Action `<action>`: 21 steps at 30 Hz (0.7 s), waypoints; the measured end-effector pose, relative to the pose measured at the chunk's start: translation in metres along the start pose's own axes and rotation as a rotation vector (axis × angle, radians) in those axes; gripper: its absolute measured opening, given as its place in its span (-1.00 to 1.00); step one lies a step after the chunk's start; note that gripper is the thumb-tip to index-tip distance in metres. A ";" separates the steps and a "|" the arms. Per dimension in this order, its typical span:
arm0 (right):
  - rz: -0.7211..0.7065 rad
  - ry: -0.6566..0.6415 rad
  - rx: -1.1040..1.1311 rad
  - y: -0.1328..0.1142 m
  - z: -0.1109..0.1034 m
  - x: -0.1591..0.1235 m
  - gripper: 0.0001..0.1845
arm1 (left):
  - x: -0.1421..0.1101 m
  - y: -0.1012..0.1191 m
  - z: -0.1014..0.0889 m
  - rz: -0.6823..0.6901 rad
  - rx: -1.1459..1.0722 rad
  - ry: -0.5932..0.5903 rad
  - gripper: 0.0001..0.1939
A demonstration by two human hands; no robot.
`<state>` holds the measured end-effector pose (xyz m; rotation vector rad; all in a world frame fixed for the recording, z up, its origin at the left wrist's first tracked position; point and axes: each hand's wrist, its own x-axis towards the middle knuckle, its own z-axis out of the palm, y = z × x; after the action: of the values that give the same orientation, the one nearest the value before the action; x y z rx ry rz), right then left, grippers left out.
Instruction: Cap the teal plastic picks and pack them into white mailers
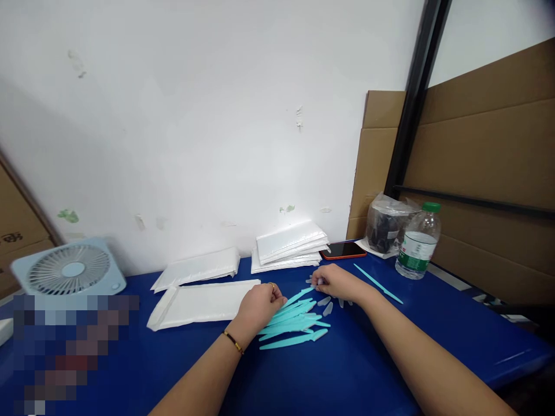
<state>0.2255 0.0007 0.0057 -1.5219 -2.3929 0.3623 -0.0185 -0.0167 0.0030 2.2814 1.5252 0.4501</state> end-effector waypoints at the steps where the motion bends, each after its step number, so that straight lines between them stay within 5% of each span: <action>1: -0.008 0.006 0.015 -0.001 0.001 0.000 -0.80 | 0.001 0.001 0.000 -0.003 0.000 0.004 -0.77; 21: -0.061 -0.017 0.361 0.007 0.001 0.001 -0.84 | 0.002 -0.009 0.000 -0.022 0.014 0.025 -0.90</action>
<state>0.2310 0.0045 0.0024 -1.2838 -2.2271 0.7486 -0.0252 -0.0117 -0.0012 2.2756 1.5682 0.4656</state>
